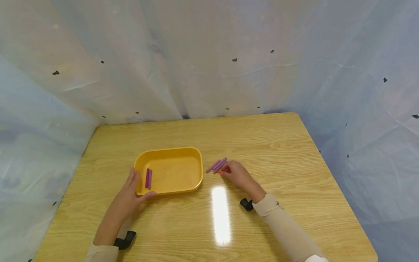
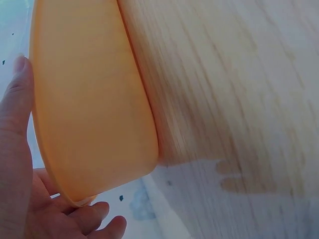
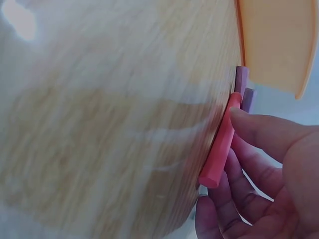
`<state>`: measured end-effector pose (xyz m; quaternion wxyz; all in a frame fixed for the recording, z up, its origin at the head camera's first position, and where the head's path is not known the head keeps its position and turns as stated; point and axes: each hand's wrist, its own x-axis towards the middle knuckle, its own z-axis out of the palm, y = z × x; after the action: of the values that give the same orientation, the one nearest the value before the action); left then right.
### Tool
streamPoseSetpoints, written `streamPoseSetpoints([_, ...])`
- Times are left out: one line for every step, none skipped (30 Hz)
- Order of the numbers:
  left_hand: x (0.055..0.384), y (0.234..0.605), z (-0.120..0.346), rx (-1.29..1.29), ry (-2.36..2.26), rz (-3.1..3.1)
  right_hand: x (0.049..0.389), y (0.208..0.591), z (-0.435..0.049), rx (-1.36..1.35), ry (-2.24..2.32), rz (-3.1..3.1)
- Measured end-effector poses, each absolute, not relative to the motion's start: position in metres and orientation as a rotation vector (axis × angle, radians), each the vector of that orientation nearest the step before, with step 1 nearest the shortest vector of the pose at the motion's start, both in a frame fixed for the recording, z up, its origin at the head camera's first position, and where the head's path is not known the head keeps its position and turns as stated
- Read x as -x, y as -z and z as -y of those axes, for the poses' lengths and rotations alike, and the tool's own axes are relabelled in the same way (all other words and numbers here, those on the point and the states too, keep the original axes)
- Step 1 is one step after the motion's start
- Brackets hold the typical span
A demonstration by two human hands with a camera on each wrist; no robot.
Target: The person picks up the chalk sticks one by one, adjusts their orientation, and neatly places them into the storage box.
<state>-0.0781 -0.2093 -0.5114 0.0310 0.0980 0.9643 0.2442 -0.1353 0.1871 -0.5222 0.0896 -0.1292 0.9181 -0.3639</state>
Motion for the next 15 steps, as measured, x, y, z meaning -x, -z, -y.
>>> streamPoseSetpoints([0.0784, 0.5116, 0.2093, -0.303, -0.751, -2.971, 0.1353, 0.5223, -0.1868, 0.386, 1.079, -2.728])
streamPoseSetpoints([0.0787, 0.5119, 0.2093, -0.302, -0.751, -2.971, 0.1354, 0.5225, -0.1866, 0.387, 1.072, -2.729])
streamPoseSetpoints([0.0788, 0.5122, 0.2092, -0.301, -0.753, -2.97, 0.1355, 0.5229, -0.1864, 0.389, 1.067, -2.727])
streamPoseSetpoints([0.0791, 0.5124, 0.2091, -0.299, -0.754, -2.969, 0.1356, 0.5232, -0.1864, 0.391, 1.059, -2.728])
streamPoseSetpoints([0.0792, 0.5125, 0.209, -0.297, -0.754, -2.969, 0.1357, 0.5234, -0.1863, 0.389, 1.054, -2.728])
streamPoseSetpoints([0.0793, 0.5126, 0.2089, -0.297, -0.753, -2.97, 0.1358, 0.5236, -0.1862, 0.39, 1.05, -2.73])
streamPoseSetpoints([0.0793, 0.5126, 0.2088, -0.301, -0.751, -2.97, 0.1359, 0.5238, -0.1861, 0.39, 1.044, -2.733])
streamPoseSetpoints([0.0792, 0.5125, 0.2086, -0.3, -0.753, -2.971, 0.136, 0.5239, -0.1859, 0.389, 1.039, -2.735])
streamPoseSetpoints([0.0791, 0.5124, 0.2085, -0.3, -0.75, -2.973, 0.1361, 0.5241, -0.1856, 0.388, 1.041, -2.734])
streamPoseSetpoints([0.079, 0.5121, 0.2084, -0.301, -0.747, -2.977, 0.1363, 0.5243, -0.1853, 0.387, 1.035, -2.737])
streamPoseSetpoints([0.0787, 0.5118, 0.2084, -0.302, -0.744, -2.977, 0.1365, 0.5246, -0.185, 0.383, 1.038, -2.736])
streamPoseSetpoints([0.0785, 0.5115, 0.2085, -0.304, -0.742, -2.98, 0.1367, 0.5248, -0.1848, 0.384, 1.037, -2.736])
streamPoseSetpoints([0.0785, 0.5111, 0.2087, -0.308, -0.741, -2.982, 0.1369, 0.5253, -0.1846, 0.384, 1.033, -2.736])
streamPoseSetpoints([0.0783, 0.5109, 0.2086, -0.307, -0.742, -2.987, 0.1372, 0.5257, -0.1844, 0.382, 1.033, -2.735])
streamPoseSetpoints([0.0782, 0.5107, 0.2085, -0.31, -0.742, -2.991, 0.1373, 0.5261, -0.1843, 0.382, 1.031, -2.736])
